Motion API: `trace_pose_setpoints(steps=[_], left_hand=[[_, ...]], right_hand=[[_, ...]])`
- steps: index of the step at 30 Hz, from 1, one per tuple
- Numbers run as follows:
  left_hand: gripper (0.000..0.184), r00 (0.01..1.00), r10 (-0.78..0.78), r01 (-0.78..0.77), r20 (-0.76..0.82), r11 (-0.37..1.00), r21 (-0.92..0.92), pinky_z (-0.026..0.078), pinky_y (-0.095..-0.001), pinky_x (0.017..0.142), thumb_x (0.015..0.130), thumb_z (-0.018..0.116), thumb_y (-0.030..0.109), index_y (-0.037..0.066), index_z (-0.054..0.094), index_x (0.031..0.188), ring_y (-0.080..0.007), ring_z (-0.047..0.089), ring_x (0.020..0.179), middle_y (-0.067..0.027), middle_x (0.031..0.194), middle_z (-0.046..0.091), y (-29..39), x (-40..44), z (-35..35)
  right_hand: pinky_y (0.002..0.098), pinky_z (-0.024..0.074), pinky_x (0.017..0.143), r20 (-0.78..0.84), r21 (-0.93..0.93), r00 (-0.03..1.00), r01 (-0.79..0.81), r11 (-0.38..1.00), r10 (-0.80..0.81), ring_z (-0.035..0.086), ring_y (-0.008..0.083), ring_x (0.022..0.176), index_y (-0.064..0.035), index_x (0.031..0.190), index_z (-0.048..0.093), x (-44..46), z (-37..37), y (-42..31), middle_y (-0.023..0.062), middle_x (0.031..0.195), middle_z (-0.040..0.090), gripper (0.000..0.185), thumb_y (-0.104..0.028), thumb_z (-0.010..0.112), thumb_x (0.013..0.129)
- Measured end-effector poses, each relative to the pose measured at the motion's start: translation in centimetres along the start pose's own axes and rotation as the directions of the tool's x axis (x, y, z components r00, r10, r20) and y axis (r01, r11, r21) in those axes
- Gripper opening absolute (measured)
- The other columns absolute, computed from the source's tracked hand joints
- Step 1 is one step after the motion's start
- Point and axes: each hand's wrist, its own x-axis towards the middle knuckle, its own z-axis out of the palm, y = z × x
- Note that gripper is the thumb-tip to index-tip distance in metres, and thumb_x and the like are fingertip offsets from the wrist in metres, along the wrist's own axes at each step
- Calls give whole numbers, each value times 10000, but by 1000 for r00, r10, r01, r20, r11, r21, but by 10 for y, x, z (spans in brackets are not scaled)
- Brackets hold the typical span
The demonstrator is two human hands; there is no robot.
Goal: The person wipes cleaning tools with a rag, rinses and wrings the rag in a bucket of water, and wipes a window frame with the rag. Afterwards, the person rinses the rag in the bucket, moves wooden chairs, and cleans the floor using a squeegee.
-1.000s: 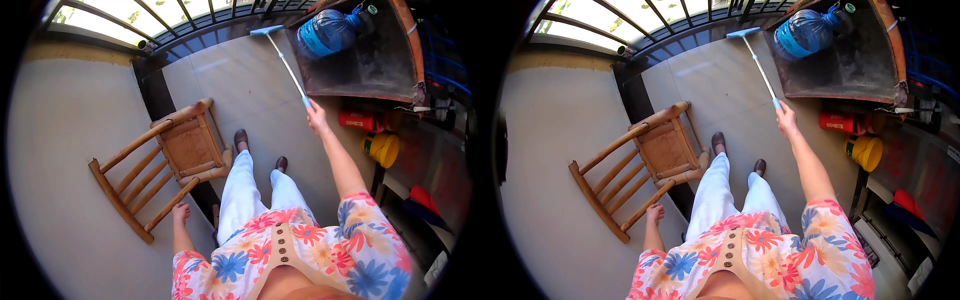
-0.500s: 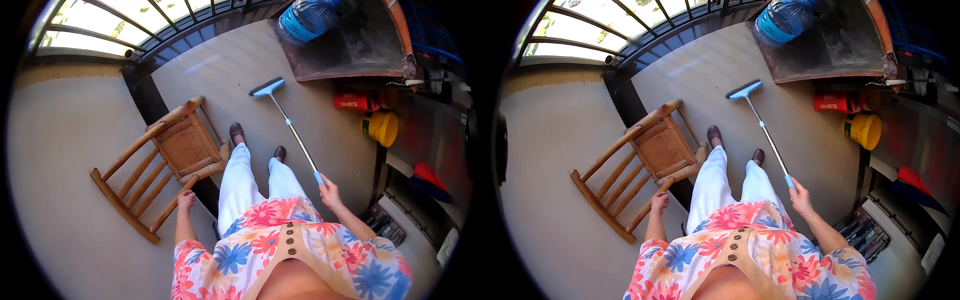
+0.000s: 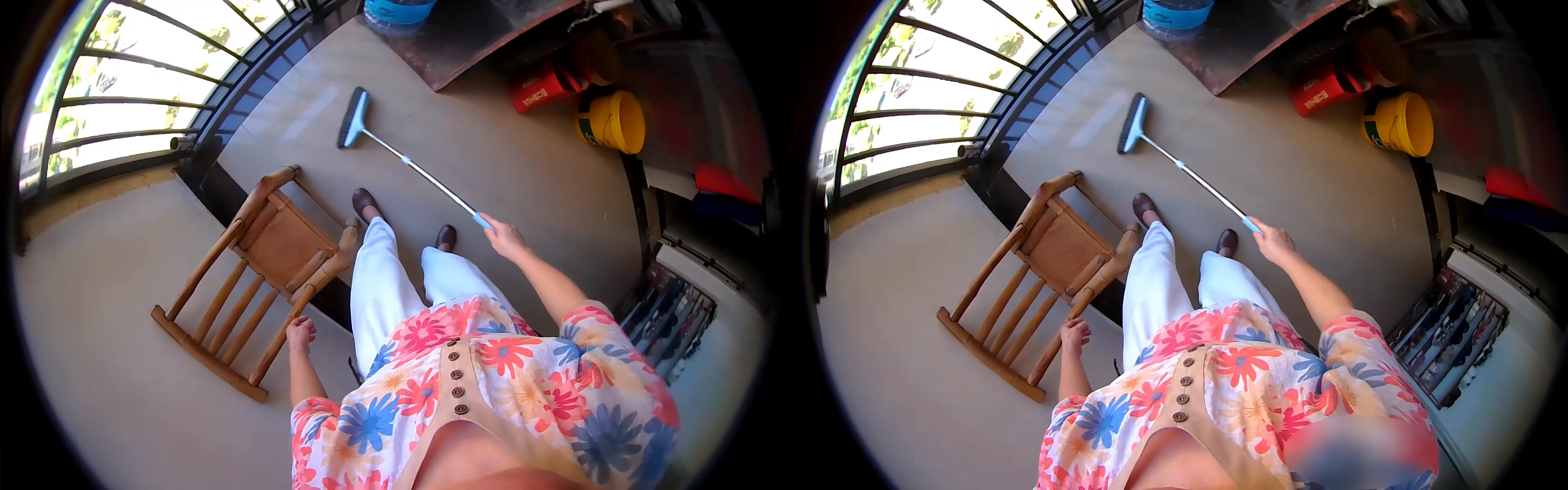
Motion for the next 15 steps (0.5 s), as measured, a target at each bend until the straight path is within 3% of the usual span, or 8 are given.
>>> trace_pose_setpoints(steps=[3,5,8,11,12,15], left_hand=[[269,997,54,-57,47,997,59,448,-249,482,741,601,103,45,573,1002,-120,584,610,-32,766,603,2,-19,42],[257,990,110,-118,88,989,94,465,-256,486,750,596,113,54,581,1000,-126,591,602,-31,758,608,3,-28,72],[275,975,169,-192,144,966,171,469,-252,495,747,608,124,50,594,1012,-122,593,614,-33,766,612,6,-40,113],[284,958,223,-269,182,919,287,462,-240,491,726,623,122,42,604,998,-112,585,618,-27,765,610,25,-59,149],[279,952,242,-292,189,904,313,456,-235,486,716,626,112,38,608,984,-108,580,610,-25,758,608,34,-70,161],[269,919,333,-390,211,844,367,452,-221,484,683,636,116,24,627,936,-99,577,596,-32,743,615,59,-84,176]], right_hand=[[422,469,728,-115,24,990,-82,996,84,590,358,841,-253,1251,466,-91,-4,123,176,923,614,410,-231,497,843],[378,483,653,-172,56,972,-152,987,160,616,324,719,-234,1223,507,-143,-17,160,183,811,621,403,-191,533,823],[382,483,641,-165,92,968,-175,980,189,617,319,703,-210,1215,516,-186,-41,165,188,799,620,399,-186,542,818],[427,470,641,-187,110,978,-73,991,93,604,346,711,-215,1218,504,-192,-47,177,193,769,606,389,-203,521,830],[435,471,640,-268,124,963,62,990,-27,601,353,693,-222,1224,496,-179,-32,192,191,743,605,386,-214,506,839],[440,471,687,-188,93,982,30,995,-12,596,347,768,-241,1226,490,-129,-44,152,157,843,620,373,-238,479,854]])
